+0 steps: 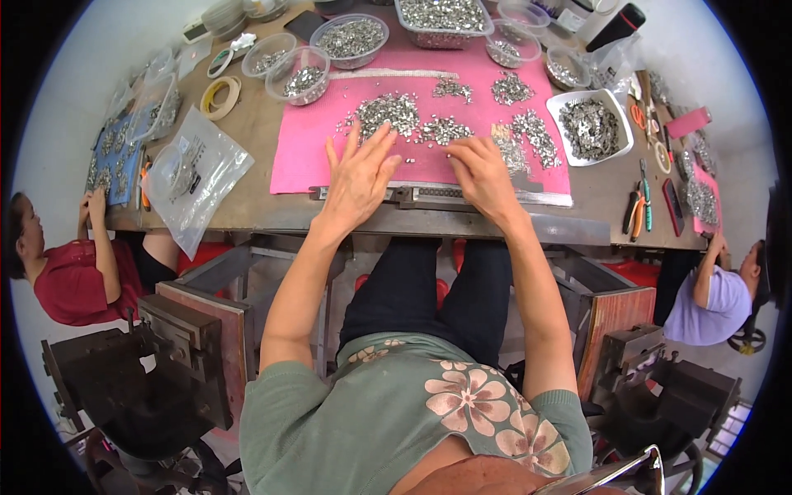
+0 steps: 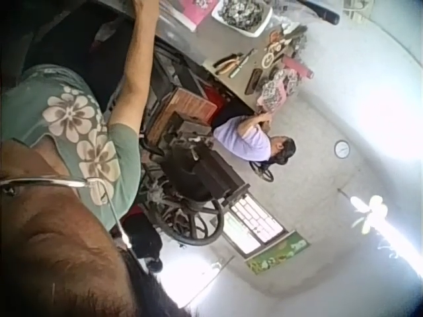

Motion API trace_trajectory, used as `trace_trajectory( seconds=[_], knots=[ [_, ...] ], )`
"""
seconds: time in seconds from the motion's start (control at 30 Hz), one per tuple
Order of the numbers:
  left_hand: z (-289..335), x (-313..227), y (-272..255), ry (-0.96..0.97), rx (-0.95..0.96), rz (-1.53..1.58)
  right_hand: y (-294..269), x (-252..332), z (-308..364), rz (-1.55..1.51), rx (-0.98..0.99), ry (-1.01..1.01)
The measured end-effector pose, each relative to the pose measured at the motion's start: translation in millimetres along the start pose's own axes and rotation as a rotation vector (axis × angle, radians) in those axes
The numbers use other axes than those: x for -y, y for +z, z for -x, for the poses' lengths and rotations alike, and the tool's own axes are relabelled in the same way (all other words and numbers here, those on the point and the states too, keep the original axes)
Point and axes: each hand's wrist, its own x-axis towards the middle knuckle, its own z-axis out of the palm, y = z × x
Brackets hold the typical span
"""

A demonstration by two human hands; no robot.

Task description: The person positions a metal mold into a press machine and turns the handwheel. Then, the person places small metal pieces one by one into the slot of the metal mold on the table by hand.

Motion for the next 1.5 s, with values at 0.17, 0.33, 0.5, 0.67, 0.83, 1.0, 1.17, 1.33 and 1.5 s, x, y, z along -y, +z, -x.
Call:
trace_trajectory(
  seconds=[0.17, 0.33, 0.5, 0.67, 0.83, 1.0, 1.17, 1.33, 1.5],
  knots=[
    [-21, 7, 17, -0.011, -0.005, -0.260, 39, 1, -25, 0.278, 0.120, -0.137],
    [-5, -11, 17, 0.109, 0.200, -0.161, 26, 7, -14, 0.281, 0.252, -0.150],
    [16, -16, 5, 0.158, 0.228, 0.030, 0, 8, 1, 0.263, 0.312, -0.149],
    [10, 2, -5, 0.070, -0.043, 0.162, -15, -6, 10, 0.238, 0.239, -0.092],
    [-10, 2, 1, -0.006, -0.165, 0.112, 1, 1, -3, 0.104, 0.119, -0.005],
    [-23, 3, 11, 0.007, -0.114, 0.021, 26, 6, -10, 0.166, 0.073, 0.074],
    [-32, 9, 17, 0.165, -0.125, -0.043, 47, 16, -14, 0.298, 0.014, 0.039],
    [-42, 11, 15, 0.273, -0.054, -0.080, 52, 13, -16, 0.268, -0.009, 0.088],
    [-48, 14, 19, 0.373, -0.042, -0.101, 49, 10, -18, 0.199, 0.013, 0.109]
  ],
)
